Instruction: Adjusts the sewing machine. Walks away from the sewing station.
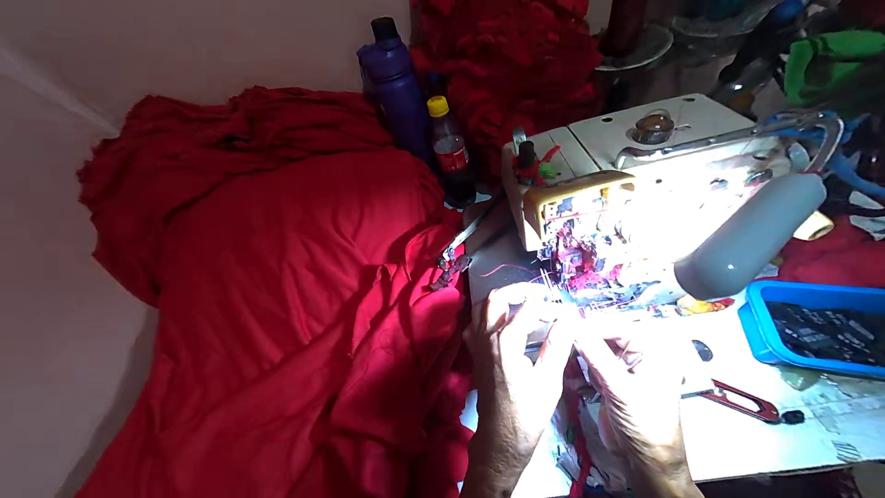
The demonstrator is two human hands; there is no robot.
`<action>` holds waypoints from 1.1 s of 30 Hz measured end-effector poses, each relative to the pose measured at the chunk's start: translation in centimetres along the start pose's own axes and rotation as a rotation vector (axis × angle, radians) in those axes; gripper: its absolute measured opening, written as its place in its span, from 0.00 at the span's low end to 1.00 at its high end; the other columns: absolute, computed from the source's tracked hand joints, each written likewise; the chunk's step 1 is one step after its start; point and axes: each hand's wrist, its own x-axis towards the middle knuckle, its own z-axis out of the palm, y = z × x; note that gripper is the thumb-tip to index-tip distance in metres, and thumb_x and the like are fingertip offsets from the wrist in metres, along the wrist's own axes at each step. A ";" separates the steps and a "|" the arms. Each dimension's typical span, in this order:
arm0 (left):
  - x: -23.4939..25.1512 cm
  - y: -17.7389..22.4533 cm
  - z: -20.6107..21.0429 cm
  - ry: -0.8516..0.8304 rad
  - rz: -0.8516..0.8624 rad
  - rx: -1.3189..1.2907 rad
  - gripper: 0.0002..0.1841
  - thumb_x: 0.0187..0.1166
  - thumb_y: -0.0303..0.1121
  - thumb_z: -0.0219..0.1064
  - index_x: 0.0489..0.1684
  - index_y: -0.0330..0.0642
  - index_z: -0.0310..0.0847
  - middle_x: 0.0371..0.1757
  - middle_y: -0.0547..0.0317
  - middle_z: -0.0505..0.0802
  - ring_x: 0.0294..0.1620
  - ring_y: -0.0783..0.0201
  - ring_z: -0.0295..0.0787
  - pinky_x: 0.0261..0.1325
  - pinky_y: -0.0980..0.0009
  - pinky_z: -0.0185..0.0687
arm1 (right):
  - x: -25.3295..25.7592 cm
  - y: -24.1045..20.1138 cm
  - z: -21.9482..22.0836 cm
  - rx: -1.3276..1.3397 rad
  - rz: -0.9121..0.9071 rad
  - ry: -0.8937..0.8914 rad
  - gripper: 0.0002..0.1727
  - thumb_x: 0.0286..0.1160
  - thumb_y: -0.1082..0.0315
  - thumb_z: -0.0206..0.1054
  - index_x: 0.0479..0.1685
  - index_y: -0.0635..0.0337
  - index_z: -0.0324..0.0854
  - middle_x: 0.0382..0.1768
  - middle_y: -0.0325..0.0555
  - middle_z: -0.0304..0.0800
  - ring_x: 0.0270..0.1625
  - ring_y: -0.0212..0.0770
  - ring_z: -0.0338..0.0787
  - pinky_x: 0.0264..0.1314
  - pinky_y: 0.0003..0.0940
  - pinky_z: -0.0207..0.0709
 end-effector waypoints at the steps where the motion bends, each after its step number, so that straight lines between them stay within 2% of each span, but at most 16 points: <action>1: 0.1 0.0 -0.1 -0.015 0.002 0.003 0.06 0.71 0.35 0.71 0.31 0.47 0.93 0.48 0.64 0.91 0.54 0.71 0.84 0.63 0.60 0.71 | 0.0 0.0 -0.1 -0.021 0.012 -0.021 0.04 0.63 0.78 0.73 0.29 0.59 0.90 0.27 0.33 0.89 0.27 0.22 0.84 0.31 0.15 0.79; 4: 0.2 0.1 -0.4 -0.035 0.010 0.012 0.05 0.72 0.33 0.71 0.32 0.46 0.93 0.44 0.65 0.91 0.51 0.72 0.84 0.62 0.62 0.72 | 0.1 -0.1 -0.8 -0.084 0.014 -0.091 0.03 0.65 0.72 0.75 0.36 0.59 0.91 0.33 0.34 0.92 0.32 0.24 0.87 0.35 0.16 0.81; 6: 0.6 0.2 -0.7 -0.073 0.016 0.034 0.05 0.73 0.32 0.71 0.32 0.44 0.92 0.42 0.63 0.90 0.49 0.70 0.84 0.59 0.62 0.73 | 0.3 -0.8 -1.6 -0.136 0.026 -0.140 0.14 0.68 0.68 0.73 0.52 0.60 0.87 0.41 0.32 0.93 0.40 0.22 0.90 0.42 0.16 0.84; 8: 1.1 0.2 -1.1 -0.103 0.007 0.051 0.05 0.73 0.30 0.71 0.32 0.43 0.92 0.43 0.61 0.91 0.49 0.68 0.86 0.57 0.65 0.77 | 0.6 -1.8 -2.8 -0.286 0.047 -0.189 0.25 0.72 0.60 0.69 0.67 0.60 0.76 0.41 0.25 0.87 0.37 0.13 0.84 0.38 0.10 0.79; 10: 1.6 0.2 -1.4 -0.126 -0.017 0.071 0.04 0.73 0.29 0.73 0.31 0.42 0.93 0.43 0.59 0.92 0.48 0.69 0.87 0.55 0.68 0.80 | 0.8 -2.6 -4.4 -0.484 0.086 -0.251 0.27 0.78 0.55 0.59 0.73 0.61 0.70 0.43 0.25 0.82 0.35 0.10 0.76 0.36 0.09 0.69; 12: 2.0 0.0 -1.5 -0.165 -0.039 0.087 0.04 0.73 0.29 0.73 0.32 0.42 0.93 0.43 0.59 0.93 0.49 0.68 0.88 0.55 0.65 0.80 | 1.1 -2.8 -5.6 -0.618 0.028 -0.309 0.19 0.84 0.58 0.53 0.62 0.61 0.78 0.39 0.28 0.81 0.34 0.13 0.75 0.36 0.10 0.68; 13: 2.1 -0.2 -1.5 -0.185 -0.045 0.087 0.04 0.73 0.29 0.73 0.32 0.42 0.93 0.43 0.60 0.94 0.49 0.67 0.88 0.56 0.63 0.79 | 1.3 -2.7 -6.0 -0.641 -0.038 -0.344 0.19 0.86 0.59 0.53 0.57 0.63 0.84 0.40 0.32 0.84 0.37 0.15 0.77 0.41 0.13 0.69; 14: 2.1 -0.4 -1.5 -0.201 -0.047 0.082 0.04 0.73 0.31 0.73 0.32 0.43 0.93 0.43 0.61 0.93 0.50 0.68 0.88 0.56 0.63 0.79 | 1.5 -2.5 -6.3 -0.651 -0.084 -0.365 0.18 0.86 0.59 0.54 0.53 0.61 0.87 0.40 0.31 0.87 0.40 0.13 0.80 0.45 0.12 0.72; 15: 1.9 -0.7 -1.4 -0.204 -0.046 0.080 0.03 0.73 0.32 0.74 0.32 0.46 0.93 0.43 0.64 0.93 0.50 0.71 0.87 0.57 0.66 0.80 | 1.6 -2.3 -6.4 -0.630 -0.109 -0.369 0.17 0.85 0.60 0.57 0.50 0.60 0.89 0.40 0.29 0.88 0.42 0.12 0.81 0.47 0.11 0.73; 16: 1.8 -0.9 -1.2 -0.196 -0.045 0.063 0.03 0.73 0.32 0.74 0.32 0.45 0.94 0.43 0.64 0.92 0.50 0.70 0.87 0.57 0.64 0.77 | 1.7 -2.1 -6.3 -0.597 -0.125 -0.365 0.15 0.83 0.61 0.59 0.48 0.60 0.89 0.40 0.28 0.90 0.43 0.11 0.83 0.49 0.10 0.75; 18: 1.6 -1.3 -1.1 -0.183 -0.046 0.088 0.03 0.74 0.34 0.74 0.33 0.49 0.94 0.44 0.67 0.92 0.49 0.73 0.88 0.56 0.68 0.82 | 2.0 -2.0 -6.1 -0.544 -0.154 -0.346 0.12 0.79 0.61 0.65 0.44 0.58 0.91 0.39 0.28 0.93 0.44 0.12 0.87 0.50 0.09 0.80; 20: 1.5 -1.1 -1.0 -0.186 -0.040 0.089 0.04 0.74 0.33 0.73 0.33 0.48 0.95 0.43 0.65 0.92 0.50 0.69 0.86 0.59 0.59 0.74 | 2.0 -1.8 -5.9 -0.534 -0.172 -0.325 0.11 0.77 0.62 0.67 0.41 0.57 0.92 0.38 0.29 0.93 0.43 0.13 0.87 0.49 0.10 0.81; 24: 1.5 -1.0 -1.0 -0.164 -0.015 0.099 0.03 0.72 0.29 0.73 0.32 0.43 0.94 0.40 0.61 0.93 0.47 0.66 0.89 0.58 0.59 0.78 | 2.2 -1.6 -5.7 -0.527 -0.193 -0.311 0.11 0.75 0.64 0.68 0.41 0.59 0.93 0.40 0.33 0.95 0.45 0.16 0.89 0.51 0.11 0.82; 28: 1.5 -1.1 -1.0 -0.159 -0.027 0.090 0.03 0.72 0.29 0.74 0.31 0.43 0.93 0.39 0.63 0.93 0.46 0.70 0.89 0.56 0.67 0.81 | 2.1 -1.4 -5.2 -0.520 -0.152 -0.287 0.08 0.71 0.64 0.71 0.39 0.58 0.94 0.36 0.31 0.94 0.40 0.14 0.89 0.46 0.10 0.82; 31: 1.5 -1.1 -1.1 -0.176 -0.036 0.098 0.03 0.72 0.31 0.74 0.31 0.45 0.94 0.40 0.64 0.93 0.47 0.70 0.88 0.58 0.62 0.79 | 2.1 -1.2 -5.0 -0.517 -0.146 -0.279 0.08 0.71 0.64 0.72 0.36 0.57 0.94 0.33 0.29 0.93 0.36 0.13 0.87 0.42 0.09 0.80; 33: 1.5 -1.1 -1.1 -0.182 -0.040 0.107 0.03 0.72 0.31 0.74 0.31 0.46 0.94 0.41 0.64 0.93 0.48 0.69 0.88 0.59 0.61 0.78 | 2.2 -1.0 -5.0 -0.509 -0.169 -0.280 0.08 0.71 0.64 0.71 0.37 0.58 0.94 0.35 0.30 0.94 0.38 0.13 0.88 0.43 0.10 0.81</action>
